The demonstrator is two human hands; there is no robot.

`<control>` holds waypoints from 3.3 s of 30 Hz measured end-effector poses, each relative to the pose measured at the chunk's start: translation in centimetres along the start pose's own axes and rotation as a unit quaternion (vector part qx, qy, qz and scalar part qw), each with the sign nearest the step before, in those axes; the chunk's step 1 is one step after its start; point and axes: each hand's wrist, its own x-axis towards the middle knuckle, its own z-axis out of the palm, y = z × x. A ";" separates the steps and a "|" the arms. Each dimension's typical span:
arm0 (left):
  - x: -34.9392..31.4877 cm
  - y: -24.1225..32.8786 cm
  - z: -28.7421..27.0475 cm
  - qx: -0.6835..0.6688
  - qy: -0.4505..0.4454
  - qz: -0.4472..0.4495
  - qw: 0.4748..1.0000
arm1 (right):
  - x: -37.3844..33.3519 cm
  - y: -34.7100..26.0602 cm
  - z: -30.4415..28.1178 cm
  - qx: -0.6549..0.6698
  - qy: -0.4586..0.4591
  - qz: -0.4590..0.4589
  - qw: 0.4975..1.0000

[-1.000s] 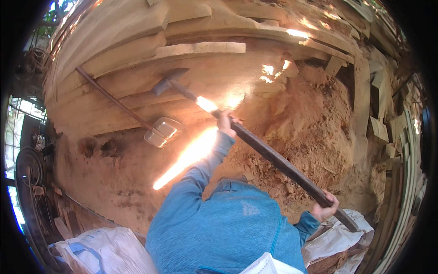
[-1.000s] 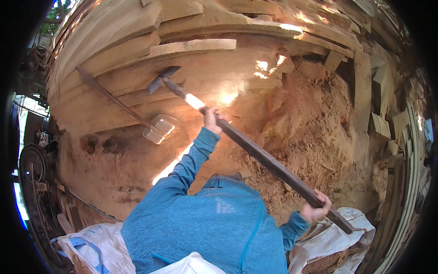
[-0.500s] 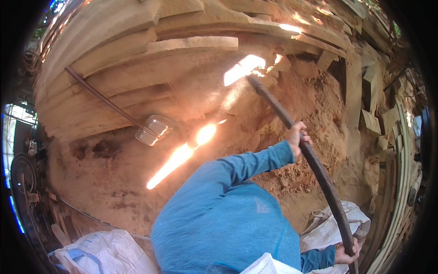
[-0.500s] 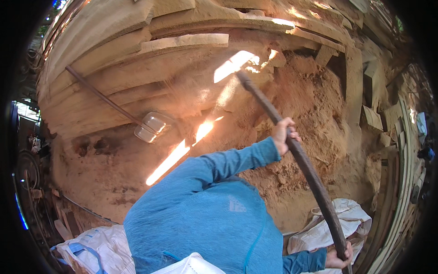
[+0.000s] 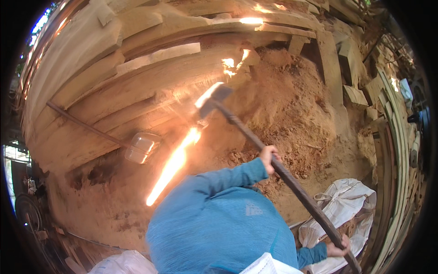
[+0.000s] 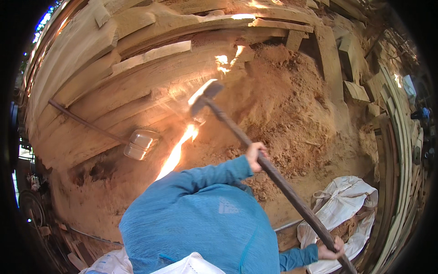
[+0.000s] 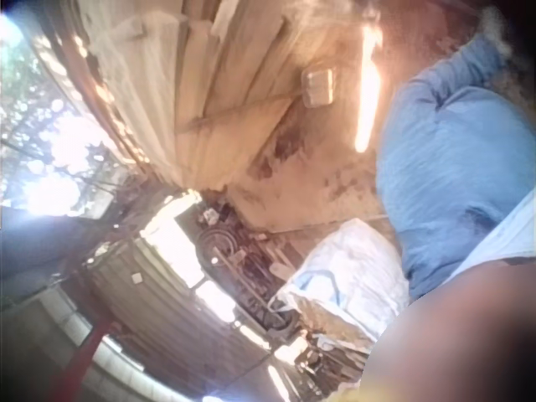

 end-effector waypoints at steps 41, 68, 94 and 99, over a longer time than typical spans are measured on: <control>-2.7 6.3 5.1 0.069 -0.038 0.045 0.996 | -3.5 4.5 -0.7 -0.008 0.133 0.036 0.990; 9.1 1.4 14.4 0.381 -0.079 -0.102 0.915 | -9.4 2.2 3.8 -0.006 0.219 -0.183 0.958; 10.4 6.1 13.9 0.245 -0.141 0.034 0.959 | -12.5 7.7 7.6 -0.033 0.257 -0.036 0.965; 6.8 2.4 14.9 0.203 -0.172 0.037 0.963 | -11.4 3.8 7.6 -0.032 0.220 -0.101 0.970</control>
